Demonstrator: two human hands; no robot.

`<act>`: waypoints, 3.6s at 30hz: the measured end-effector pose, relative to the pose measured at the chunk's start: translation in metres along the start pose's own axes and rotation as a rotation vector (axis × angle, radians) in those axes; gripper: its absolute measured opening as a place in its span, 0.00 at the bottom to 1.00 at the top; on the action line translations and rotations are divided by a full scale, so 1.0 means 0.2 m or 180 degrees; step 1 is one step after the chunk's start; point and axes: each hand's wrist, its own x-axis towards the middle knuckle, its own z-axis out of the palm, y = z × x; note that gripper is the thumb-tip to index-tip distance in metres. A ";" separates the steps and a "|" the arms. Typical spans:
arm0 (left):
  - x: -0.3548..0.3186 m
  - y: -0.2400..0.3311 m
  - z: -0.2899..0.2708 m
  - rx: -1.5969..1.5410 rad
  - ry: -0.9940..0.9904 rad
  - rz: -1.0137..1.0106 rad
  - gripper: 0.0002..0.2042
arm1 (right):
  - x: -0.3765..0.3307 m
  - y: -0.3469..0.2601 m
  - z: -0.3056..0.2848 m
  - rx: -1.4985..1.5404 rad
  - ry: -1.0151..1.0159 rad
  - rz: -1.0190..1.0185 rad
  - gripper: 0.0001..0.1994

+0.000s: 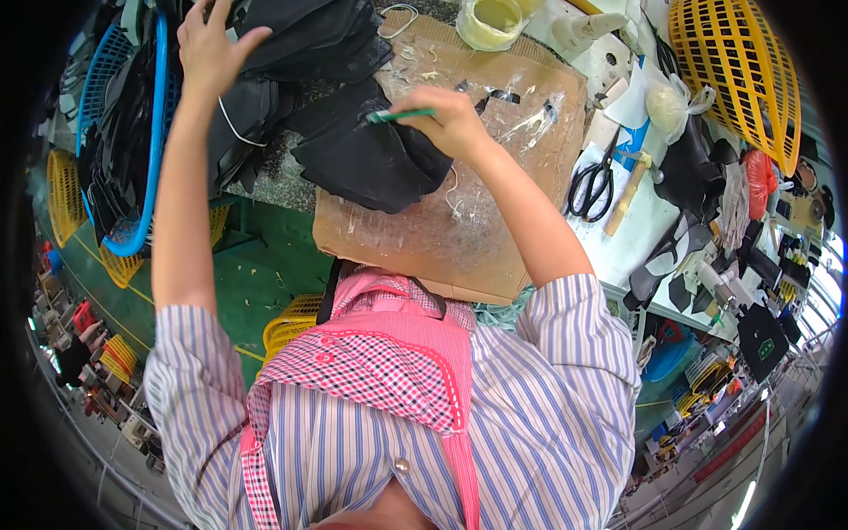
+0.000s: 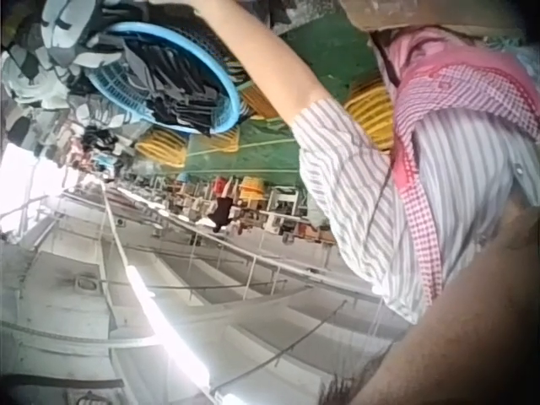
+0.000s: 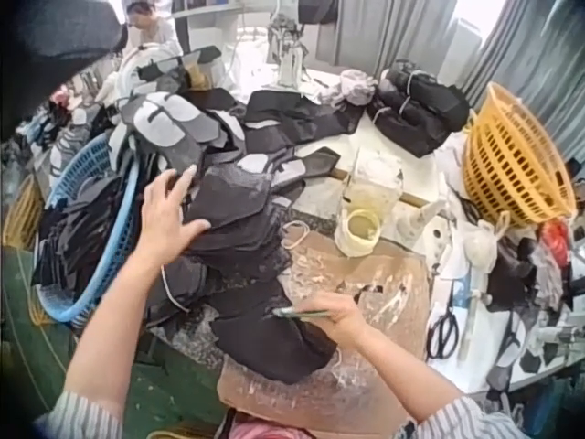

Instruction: Apply adhesive to shoe upper components using a hand-held spreader tool.

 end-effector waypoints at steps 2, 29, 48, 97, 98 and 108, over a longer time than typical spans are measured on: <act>-0.17 0.10 0.03 -0.0755 -0.0069 0.0218 0.22 | -0.19 0.03 -0.07 -0.0013 -0.0288 0.0130 0.09; -0.73 0.31 -0.18 -0.4777 -0.2849 -0.1665 0.23 | 0.08 -0.15 -0.06 -0.0770 -0.2817 0.1485 0.18; -0.85 0.53 -0.04 -0.0947 -0.1064 0.1027 0.05 | 0.10 0.01 0.06 0.0835 0.1115 0.0445 0.03; -0.68 0.43 0.02 -0.1637 -0.1809 -0.0856 0.19 | -0.34 -0.09 -0.06 0.0554 -0.0150 0.1883 0.04; -0.66 0.43 0.03 -0.1635 -0.1892 -0.0882 0.19 | -0.28 -0.08 -0.13 0.0521 0.0481 0.1467 0.05; -0.67 0.47 -0.05 -0.2133 -0.2234 -0.0365 0.15 | 0.16 0.31 -0.77 -0.0313 0.2026 0.0565 0.09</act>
